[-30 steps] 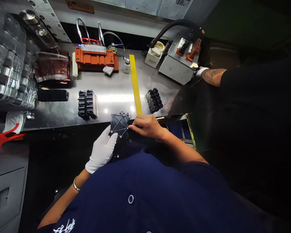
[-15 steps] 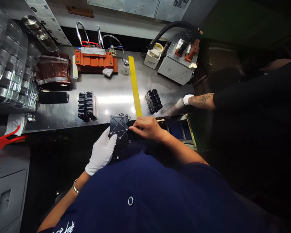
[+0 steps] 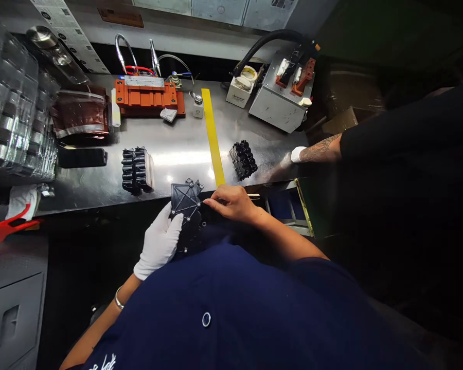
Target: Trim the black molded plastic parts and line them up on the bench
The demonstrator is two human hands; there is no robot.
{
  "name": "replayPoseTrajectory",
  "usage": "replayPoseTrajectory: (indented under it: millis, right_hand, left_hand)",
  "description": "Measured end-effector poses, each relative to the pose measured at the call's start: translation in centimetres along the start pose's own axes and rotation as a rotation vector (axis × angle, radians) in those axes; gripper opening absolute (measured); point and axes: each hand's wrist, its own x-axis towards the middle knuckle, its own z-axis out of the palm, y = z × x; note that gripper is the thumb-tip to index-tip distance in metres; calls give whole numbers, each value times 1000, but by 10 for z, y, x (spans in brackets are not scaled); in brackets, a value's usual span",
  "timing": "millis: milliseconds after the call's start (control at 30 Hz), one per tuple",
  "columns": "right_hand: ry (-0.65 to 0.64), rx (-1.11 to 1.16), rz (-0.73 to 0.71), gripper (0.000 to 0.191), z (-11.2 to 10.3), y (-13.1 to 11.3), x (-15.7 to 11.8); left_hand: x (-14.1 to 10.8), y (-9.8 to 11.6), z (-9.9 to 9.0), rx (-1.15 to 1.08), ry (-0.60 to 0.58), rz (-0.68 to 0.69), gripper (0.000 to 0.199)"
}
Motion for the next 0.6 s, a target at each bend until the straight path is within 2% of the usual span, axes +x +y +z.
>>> replayPoseTrajectory:
  millis: [200,600]
  right_hand:
    - [4,71,97,34,4,-3,-4]
    - [51,73,299,32,11,-21,-13]
  left_hand:
    - [-1,0,2,-64,15,-29,63]
    - [-1,-6,1,-6,21,-17,62]
